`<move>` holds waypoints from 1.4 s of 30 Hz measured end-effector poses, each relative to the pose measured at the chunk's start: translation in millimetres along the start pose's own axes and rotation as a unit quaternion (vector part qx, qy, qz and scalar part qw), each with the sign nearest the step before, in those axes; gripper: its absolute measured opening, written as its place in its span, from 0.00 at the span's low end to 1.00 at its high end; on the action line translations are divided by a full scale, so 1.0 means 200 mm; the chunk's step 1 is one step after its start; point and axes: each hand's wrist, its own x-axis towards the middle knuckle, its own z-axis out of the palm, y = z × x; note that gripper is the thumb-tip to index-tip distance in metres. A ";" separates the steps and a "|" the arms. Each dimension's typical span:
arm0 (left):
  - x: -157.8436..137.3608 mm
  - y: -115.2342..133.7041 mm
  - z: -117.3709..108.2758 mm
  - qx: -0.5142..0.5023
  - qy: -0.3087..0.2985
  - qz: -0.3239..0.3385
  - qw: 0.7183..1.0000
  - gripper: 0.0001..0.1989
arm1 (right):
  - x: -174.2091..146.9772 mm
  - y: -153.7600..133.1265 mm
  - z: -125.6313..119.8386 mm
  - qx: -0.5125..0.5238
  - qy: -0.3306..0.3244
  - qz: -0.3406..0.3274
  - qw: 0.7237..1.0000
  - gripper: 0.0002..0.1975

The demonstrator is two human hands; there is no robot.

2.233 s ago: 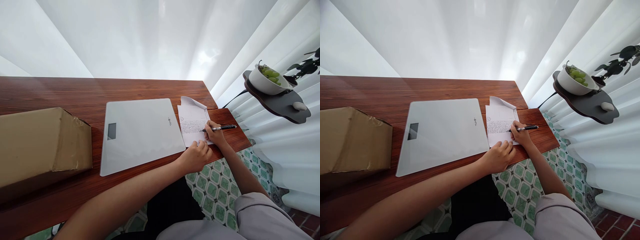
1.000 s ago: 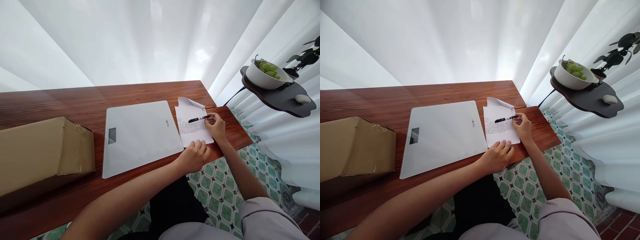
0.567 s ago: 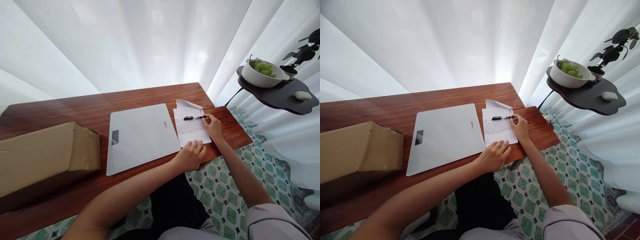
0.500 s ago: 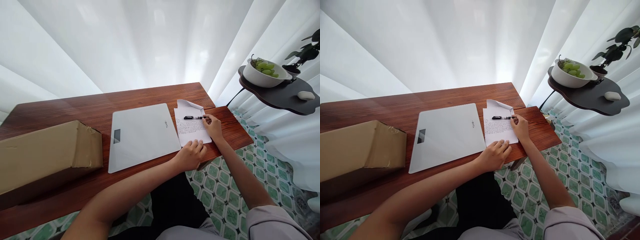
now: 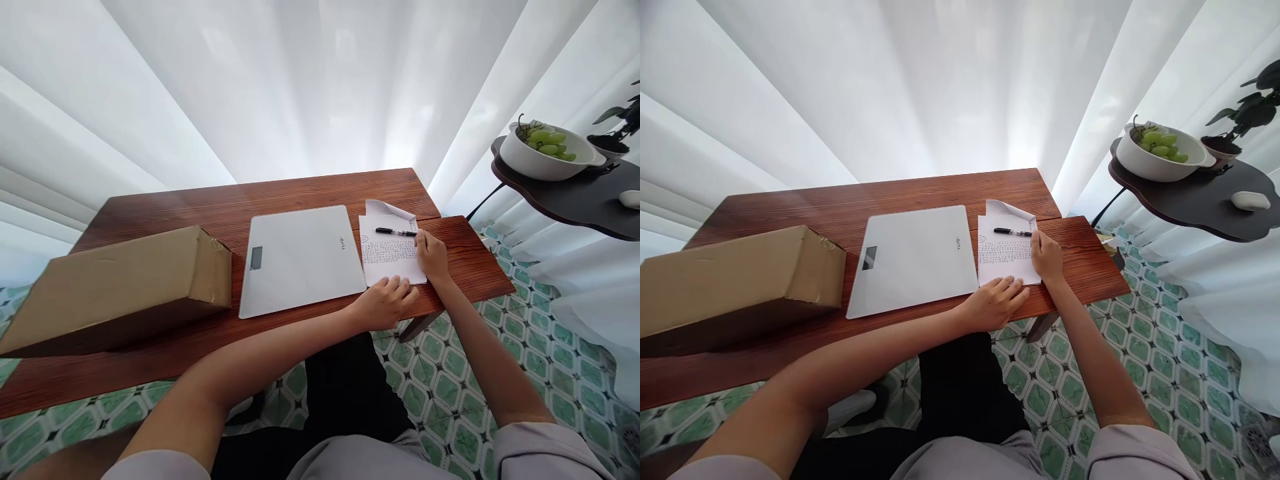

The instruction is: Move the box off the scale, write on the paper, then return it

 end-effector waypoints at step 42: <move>-1.19 -0.37 -0.78 0.207 0.187 -0.373 0.885 0.08 | 0.04 0.11 -0.03 -0.123 -0.114 0.058 0.984 0.21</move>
